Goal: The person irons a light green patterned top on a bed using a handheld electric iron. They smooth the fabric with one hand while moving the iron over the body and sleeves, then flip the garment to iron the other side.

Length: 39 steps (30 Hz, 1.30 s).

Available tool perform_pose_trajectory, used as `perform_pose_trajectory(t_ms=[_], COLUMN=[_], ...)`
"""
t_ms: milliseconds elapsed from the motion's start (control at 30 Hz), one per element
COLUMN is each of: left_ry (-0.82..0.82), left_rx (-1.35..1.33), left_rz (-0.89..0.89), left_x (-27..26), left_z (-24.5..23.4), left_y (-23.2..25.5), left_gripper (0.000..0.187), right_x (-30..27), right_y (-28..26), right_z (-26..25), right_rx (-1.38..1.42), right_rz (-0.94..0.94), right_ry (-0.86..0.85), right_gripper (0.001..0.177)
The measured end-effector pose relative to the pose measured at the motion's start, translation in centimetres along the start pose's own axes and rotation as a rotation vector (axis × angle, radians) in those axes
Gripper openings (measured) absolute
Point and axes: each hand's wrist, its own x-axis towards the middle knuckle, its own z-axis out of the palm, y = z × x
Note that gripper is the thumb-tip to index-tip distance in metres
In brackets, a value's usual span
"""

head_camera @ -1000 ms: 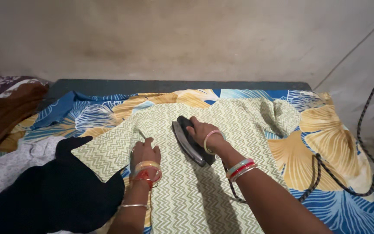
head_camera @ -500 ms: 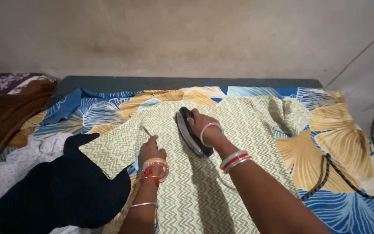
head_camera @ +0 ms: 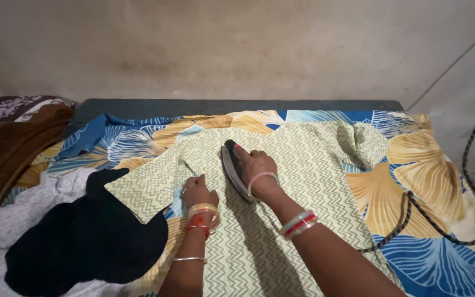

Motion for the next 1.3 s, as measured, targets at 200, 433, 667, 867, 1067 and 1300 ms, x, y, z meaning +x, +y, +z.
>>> perform_pose_trajectory(t_ms=[200,433,667,867,1067,1300], left_ry=[-0.015,-0.170,-0.139,0.072,-0.078,0.050], left_rx=[0.017,-0.114,-0.283,-0.667,-0.579,-0.435], left_rz=[0.030,-0.259,-0.303,-0.280,-0.193,-0.152], left_x=[-2.3,-1.6,-0.2,0.1,0.0,0.6], left_z=[0.3,-1.5,-0.8,0.9,3.2,7.1], left_y=[1.1,0.5,-0.4,-0.6,-2.6,-4.6], left_gripper=[0.054,0.055,0.050,0.062,0.059,0.047], right_x=[-0.3,-4.0,-1.5,1.5,-1.4,-2.1], right_y=[-0.9,-1.6,-1.9,-2.5,-2.7,-1.8], right_z=[-1.0,-1.7,-0.6,-0.6,-1.6,0.0], right_rx=[-0.016,0.049,0.049,0.018,0.020,0.024], right_rz=[0.019,0.014,-0.032,0.001,0.000,-0.078], right_ry=[-0.064,-0.085,-0.018,-0.119,-0.174,-0.041], right_gripper=[0.049,0.047,0.047,0.049,0.050,0.046])
